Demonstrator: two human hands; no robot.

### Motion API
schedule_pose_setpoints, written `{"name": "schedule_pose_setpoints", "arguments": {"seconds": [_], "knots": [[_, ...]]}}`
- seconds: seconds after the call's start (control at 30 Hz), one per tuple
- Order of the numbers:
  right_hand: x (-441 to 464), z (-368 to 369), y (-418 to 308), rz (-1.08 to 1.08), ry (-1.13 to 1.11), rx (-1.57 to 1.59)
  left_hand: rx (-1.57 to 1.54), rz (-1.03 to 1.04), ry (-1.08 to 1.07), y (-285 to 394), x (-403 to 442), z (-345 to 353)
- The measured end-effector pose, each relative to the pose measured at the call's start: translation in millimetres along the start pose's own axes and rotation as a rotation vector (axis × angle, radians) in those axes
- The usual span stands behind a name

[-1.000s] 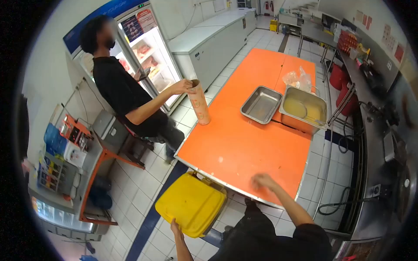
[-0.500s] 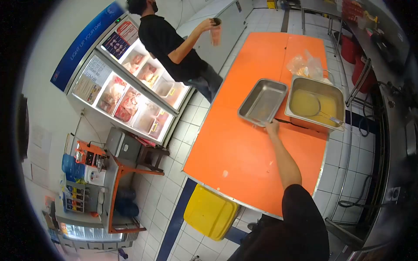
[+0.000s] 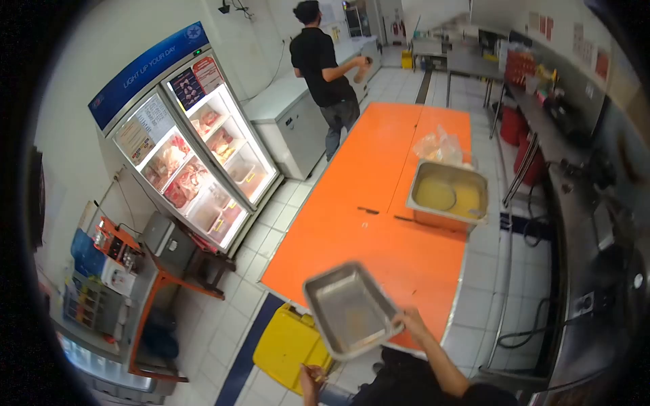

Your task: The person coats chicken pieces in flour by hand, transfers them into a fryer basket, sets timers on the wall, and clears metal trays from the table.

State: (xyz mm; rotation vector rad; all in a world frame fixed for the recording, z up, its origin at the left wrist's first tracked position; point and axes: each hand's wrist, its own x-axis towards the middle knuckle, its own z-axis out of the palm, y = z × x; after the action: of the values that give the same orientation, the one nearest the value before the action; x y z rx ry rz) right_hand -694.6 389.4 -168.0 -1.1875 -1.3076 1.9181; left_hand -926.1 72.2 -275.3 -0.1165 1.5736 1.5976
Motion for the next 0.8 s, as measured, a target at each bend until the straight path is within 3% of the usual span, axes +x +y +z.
{"name": "schedule_pose_setpoints", "arguments": {"seconds": [0.03, 0.07, 0.13, 0.17, 0.23, 0.37, 0.43, 0.47, 0.5, 0.53, 0.57, 0.6, 0.67, 0.73, 0.8], "knots": [[-20, -11, 9, -0.026, 0.018, 0.04, -0.034, -0.057, -0.155, 43, -16, 34], [-38, -29, 19, 0.057, -0.035, 0.011, -0.061, -0.058, -0.175, 51, -12, 48], [-70, -61, 19, 0.147, -0.08, -0.01, 0.222, -0.185, -0.451, 59, -15, 62], [-89, -69, 13, 0.109, -0.093, -0.092, 0.234, -0.182, -0.456, 68, -26, 79], [-115, -88, 13, 0.066, -0.093, -0.139, 0.779, -0.192, -0.541, 73, -56, 117], [-148, -134, -16, 0.083, -0.054, -0.214, 0.796, -0.011, -0.544, 21, -56, 170], [-155, -162, -21, -0.058, 0.102, -0.095, 0.695, 0.076, -0.437, 14, -67, 210], [-155, -171, -24, -0.15, 0.254, 0.02, 0.811, 0.132, -0.374, 23, -78, 235], [-156, -180, -31, -0.151, 0.268, 0.026, 0.867, 0.151, -0.35, 15, -68, 249], [-158, -193, -39, -0.208, 0.387, 0.163, 0.563, 0.274, -0.369, 20, -84, 281], [-161, -210, -43, -0.268, 0.506, 0.298, 0.681, 0.264, -0.414, 2, -43, 283], [-162, -235, -36, -0.267, 0.501, 0.292, 0.682, 0.383, -0.399, 9, -38, 309], [-169, -277, -24, -0.231, 0.505, 0.231, 0.386, 0.451, -0.346, 26, -46, 370], [-175, -321, -27, -0.139, 0.488, 0.153, 0.483, 0.55, -0.273, 51, -43, 426], [-180, -364, -12, -0.129, 0.5, 0.172, 0.788, 0.728, -0.142, 64, -8, 464]]}}
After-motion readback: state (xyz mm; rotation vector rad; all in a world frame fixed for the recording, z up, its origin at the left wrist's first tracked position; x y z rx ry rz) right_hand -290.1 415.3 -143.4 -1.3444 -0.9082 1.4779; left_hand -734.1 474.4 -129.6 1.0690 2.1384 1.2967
